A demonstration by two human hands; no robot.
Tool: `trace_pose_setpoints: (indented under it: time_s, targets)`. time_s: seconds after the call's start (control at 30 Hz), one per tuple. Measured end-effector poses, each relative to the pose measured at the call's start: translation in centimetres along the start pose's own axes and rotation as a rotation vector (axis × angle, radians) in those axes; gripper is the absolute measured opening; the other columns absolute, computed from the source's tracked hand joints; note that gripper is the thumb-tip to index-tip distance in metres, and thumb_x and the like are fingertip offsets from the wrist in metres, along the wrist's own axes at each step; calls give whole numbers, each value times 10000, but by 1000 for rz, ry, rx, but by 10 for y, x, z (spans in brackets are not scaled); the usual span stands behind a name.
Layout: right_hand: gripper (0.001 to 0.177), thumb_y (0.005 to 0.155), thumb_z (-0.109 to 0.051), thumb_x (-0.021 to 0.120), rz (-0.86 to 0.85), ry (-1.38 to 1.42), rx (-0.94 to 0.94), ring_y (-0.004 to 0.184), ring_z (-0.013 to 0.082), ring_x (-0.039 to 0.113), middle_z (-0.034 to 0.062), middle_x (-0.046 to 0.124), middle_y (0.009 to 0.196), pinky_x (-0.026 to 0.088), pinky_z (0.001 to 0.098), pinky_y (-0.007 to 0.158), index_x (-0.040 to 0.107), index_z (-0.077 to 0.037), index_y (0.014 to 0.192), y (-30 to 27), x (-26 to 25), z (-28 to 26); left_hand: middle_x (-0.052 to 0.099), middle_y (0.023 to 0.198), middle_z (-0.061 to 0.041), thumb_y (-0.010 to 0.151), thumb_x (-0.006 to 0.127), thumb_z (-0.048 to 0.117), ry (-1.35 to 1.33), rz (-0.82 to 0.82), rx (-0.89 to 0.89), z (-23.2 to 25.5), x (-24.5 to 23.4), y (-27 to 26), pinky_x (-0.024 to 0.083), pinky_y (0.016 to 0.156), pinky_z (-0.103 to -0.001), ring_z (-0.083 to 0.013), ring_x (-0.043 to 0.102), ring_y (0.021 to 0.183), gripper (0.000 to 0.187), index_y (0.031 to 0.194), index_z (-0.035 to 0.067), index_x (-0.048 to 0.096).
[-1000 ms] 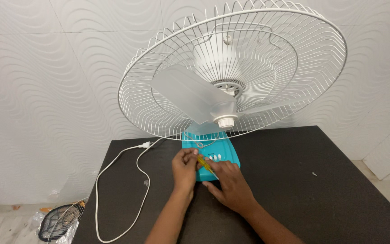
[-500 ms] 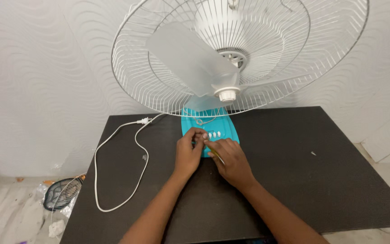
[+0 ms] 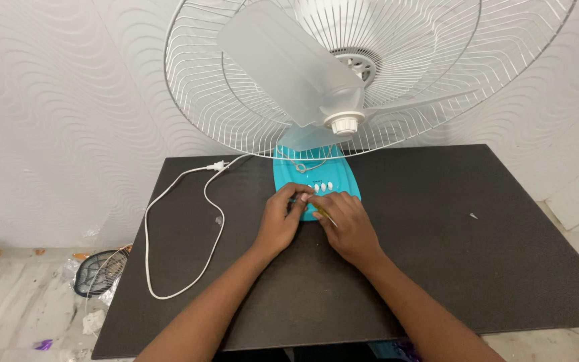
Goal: The person disassembles a teal LG table fan on a black table. They remove the front grille, unscrew and remove the fan blades, detach the rear grille, and then use a screwdriver to loosen a screw on the motor housing.
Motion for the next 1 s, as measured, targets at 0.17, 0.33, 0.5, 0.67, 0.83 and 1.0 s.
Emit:
trace_pose_setpoints:
  time_s: [0.17, 0.33, 0.5, 0.67, 0.83, 1.0]
  targets:
    - [229, 1026, -212, 591, 47, 43, 54, 937, 260, 612, 67, 668, 1008, 447, 413, 858, 649, -106, 1220, 0, -5, 4, 713, 1044, -92, 1009, 586, 95, 71, 18, 86, 14, -1, -4, 553, 802, -330, -181, 684, 921, 188, 1149, 37, 698]
    - [225, 1056, -217, 536, 141, 54, 176, 1031, 275, 617, 80, 685, 1121, 448, 430, 907, 669, -101, 1196, 0, -12, 22, 649, 1241, -113, 930, 653, 120, 340, 52, 192, 30, 2, -9, 496, 966, -406, -295, 609, 1115, 274, 1195, 54, 686]
    - [315, 1012, -225, 565, 125, 26, 295, 1210, 339, 570, 151, 626, 1321, 418, 482, 1006, 665, -137, 1297, -4, 0, 44, 507, 1483, -148, 881, 725, 191, 606, -31, 275, 32, 17, -13, 328, 1117, -529, -389, 379, 1434, 405, 1262, 71, 656]
    - [383, 1023, -214, 517, 24, -48, 268, 1413, 374, 458, 143, 586, 1446, 332, 539, 1121, 596, -162, 1394, -3, 13, 51, 452, 1522, -154, 815, 748, 188, 650, -126, 231, 25, 25, -13, 261, 1148, -558, -391, 300, 1472, 556, 1341, 87, 600]
    - [388, 1037, -247, 492, -6, -49, 299, 1431, 364, 437, 135, 580, 1455, 316, 548, 1132, 588, -164, 1404, -5, 17, 54, 462, 1524, -141, 831, 748, 167, 653, -139, 193, 20, 24, -13, 253, 1160, -552, -368, 297, 1489, 556, 1361, 96, 597]
    - [385, 1033, -243, 502, -12, -51, 309, 1429, 359, 436, 130, 584, 1452, 312, 546, 1128, 595, -166, 1399, -4, 16, 53, 499, 1482, -150, 831, 764, 180, 625, -120, 199, 19, 21, -13, 271, 1159, -544, -365, 332, 1478, 529, 1329, 85, 614]
Point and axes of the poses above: each hand's wrist, its own y-axis towards the middle knuckle, its own x-axis out of the palm, z = x × y, the point moved 8 cm from there along y, towards the middle knuckle
